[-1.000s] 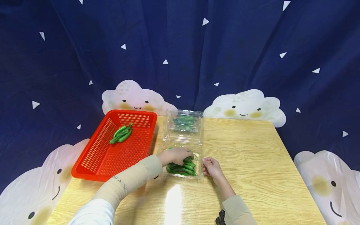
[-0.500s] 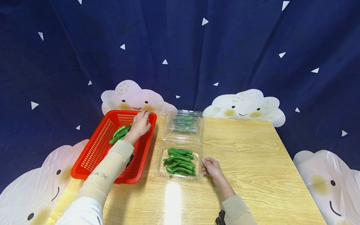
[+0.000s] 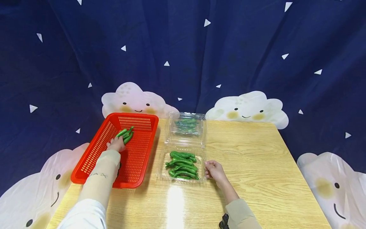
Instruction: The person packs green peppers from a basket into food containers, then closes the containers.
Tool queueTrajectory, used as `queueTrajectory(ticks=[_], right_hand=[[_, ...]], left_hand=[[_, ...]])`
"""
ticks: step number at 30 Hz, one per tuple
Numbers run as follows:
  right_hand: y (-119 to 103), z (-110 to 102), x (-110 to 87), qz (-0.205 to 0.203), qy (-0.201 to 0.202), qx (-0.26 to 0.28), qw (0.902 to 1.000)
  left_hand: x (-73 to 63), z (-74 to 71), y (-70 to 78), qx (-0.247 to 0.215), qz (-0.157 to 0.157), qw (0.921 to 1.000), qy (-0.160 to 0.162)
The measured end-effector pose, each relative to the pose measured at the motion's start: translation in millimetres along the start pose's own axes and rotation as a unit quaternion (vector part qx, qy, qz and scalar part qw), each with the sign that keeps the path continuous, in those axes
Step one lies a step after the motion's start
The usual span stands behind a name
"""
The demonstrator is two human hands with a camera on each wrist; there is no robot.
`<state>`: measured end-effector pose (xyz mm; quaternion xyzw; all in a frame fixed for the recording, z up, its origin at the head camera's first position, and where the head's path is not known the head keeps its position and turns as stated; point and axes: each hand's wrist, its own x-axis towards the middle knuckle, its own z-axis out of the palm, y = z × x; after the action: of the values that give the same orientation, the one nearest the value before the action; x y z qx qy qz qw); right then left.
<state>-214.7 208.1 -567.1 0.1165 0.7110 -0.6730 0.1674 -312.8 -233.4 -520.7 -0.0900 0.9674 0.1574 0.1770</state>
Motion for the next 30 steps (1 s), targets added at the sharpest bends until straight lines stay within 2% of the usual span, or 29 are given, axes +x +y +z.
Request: queueTrajectory(ticks=[2, 5, 8, 13, 16, 19, 21, 22, 24, 25, 26, 29, 30], right_hand=[[0, 0, 0.2, 0.000, -0.002, -0.001, 1.0000], [1, 0, 0.5, 0.000, -0.002, -0.001, 1.0000], [0, 1, -0.2, -0.001, -0.002, -0.003, 1.0000], [1, 1, -0.4, -0.003, -0.001, -0.005, 1.0000], [2, 1, 0.4, -0.005, 0.000, -0.003, 1.0000], [2, 1, 0.9, -0.005, -0.001, -0.002, 1.0000], [2, 1, 1.0, -0.005, -0.001, -0.002, 1.0000], [2, 1, 0.9, -0.006, -0.002, -0.002, 1.0000], [1, 1, 0.7, -0.005, -0.002, 0.000, 1.0000], [1, 1, 0.7, -0.005, -0.002, 0.000, 1.0000], [1, 1, 0.5, -0.004, -0.002, 0.001, 1.0000], [1, 1, 0.4, -0.003, -0.003, -0.001, 1.0000], [1, 1, 0.6, -0.001, -0.002, 0.000, 1.0000]], left_hand=[[-0.4, 5.1, -5.6, -0.006, -0.008, 0.9999, 0.010], [0.9, 11.7, -10.1, -0.021, -0.018, 0.9987, 0.043], [3.2, 15.3, -10.6, -0.036, -0.018, 0.9969, 0.068], [7.0, 16.8, -8.5, -0.044, -0.010, 0.9951, 0.088], [3.7, 11.9, -4.3, -0.061, -0.013, 0.9945, 0.084], [-0.4, 3.2, 0.6, -0.097, -0.031, 0.9933, 0.055], [3.0, 0.1, 0.8, -0.115, -0.041, 0.9917, 0.040], [5.9, -0.1, 0.2, -0.125, -0.044, 0.9904, 0.038], [15.9, 1.1, -2.1, -0.141, -0.048, 0.9873, 0.054], [31.5, 9.5, -10.0, -0.159, -0.031, 0.9825, 0.092], [39.9, 12.4, -12.4, -0.175, -0.025, 0.9782, 0.110], [67.6, 20.2, -16.7, -0.226, 0.004, 0.9599, 0.166], [83.2, 25.8, -19.7, -0.247, 0.033, 0.9485, 0.196]])
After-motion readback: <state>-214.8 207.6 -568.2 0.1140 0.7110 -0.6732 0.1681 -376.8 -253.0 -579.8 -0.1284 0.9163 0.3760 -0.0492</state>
